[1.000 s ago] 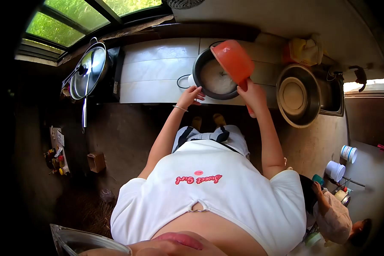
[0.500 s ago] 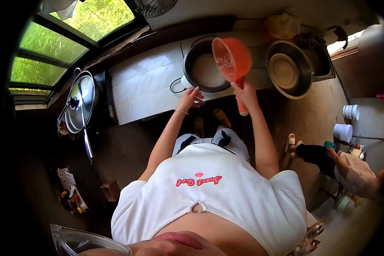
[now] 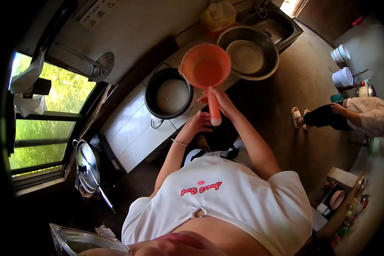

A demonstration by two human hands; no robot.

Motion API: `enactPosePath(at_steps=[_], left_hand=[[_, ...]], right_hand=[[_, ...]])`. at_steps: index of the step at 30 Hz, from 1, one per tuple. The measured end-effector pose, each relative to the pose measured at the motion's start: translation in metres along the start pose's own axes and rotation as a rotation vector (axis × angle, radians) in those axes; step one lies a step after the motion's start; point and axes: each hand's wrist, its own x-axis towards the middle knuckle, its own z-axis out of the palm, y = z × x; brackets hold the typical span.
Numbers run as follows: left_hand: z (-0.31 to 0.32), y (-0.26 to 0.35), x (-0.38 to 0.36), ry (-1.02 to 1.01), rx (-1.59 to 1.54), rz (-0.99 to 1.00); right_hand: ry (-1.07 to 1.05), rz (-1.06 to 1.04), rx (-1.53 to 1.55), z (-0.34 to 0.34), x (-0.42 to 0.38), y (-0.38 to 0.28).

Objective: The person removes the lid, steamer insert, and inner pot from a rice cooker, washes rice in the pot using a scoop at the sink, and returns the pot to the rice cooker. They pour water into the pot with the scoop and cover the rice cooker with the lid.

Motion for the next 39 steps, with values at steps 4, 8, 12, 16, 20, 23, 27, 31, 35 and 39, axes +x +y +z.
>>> enactPosePath(at_steps=[4, 8, 12, 16, 20, 23, 27, 31, 35, 39], left_hand=[[0.06, 0.016, 0.052, -0.177, -0.023, -0.025], [0.14, 0.002, 0.127, -0.122, 0.047, -0.1], [0.238, -0.026, 0.216, -0.167, 0.049, -0.011], [0.309, -0.047, 0.291, -0.157, -0.063, -0.053], [0.341, -0.031, 0.34, -0.094, -0.184, -0.084], [0.339, -0.01, 0.383, -0.02, -0.138, -0.06], [0.334, 0.018, 0.444, 0.061, -0.106, -0.07], [0.33, 0.046, 0.517, 0.069, -0.203, -0.069], [0.331, 0.066, 0.56, 0.088, -0.19, -0.042], [0.336, 0.088, 0.594, 0.121, -0.171, -0.038]], right_hand=[[0.014, 0.033, 0.185, -0.051, -0.03, -0.032], [0.031, -0.078, 0.276, -0.129, -0.063, -0.06], [0.145, -0.05, 0.252, -0.236, -0.086, -0.08], [0.134, 0.023, 0.174, -0.343, -0.113, -0.126], [0.07, 0.031, 0.107, -0.435, -0.107, -0.157], [0.178, 0.093, -0.024, -0.515, -0.067, -0.185], [0.271, -0.03, 0.03, -0.618, 0.03, -0.203], [0.355, -0.015, -0.006, -0.653, 0.132, -0.267], [0.371, -0.053, -0.001, -0.657, 0.222, -0.316], [0.268, -0.001, -0.208, -0.704, 0.332, -0.332]])
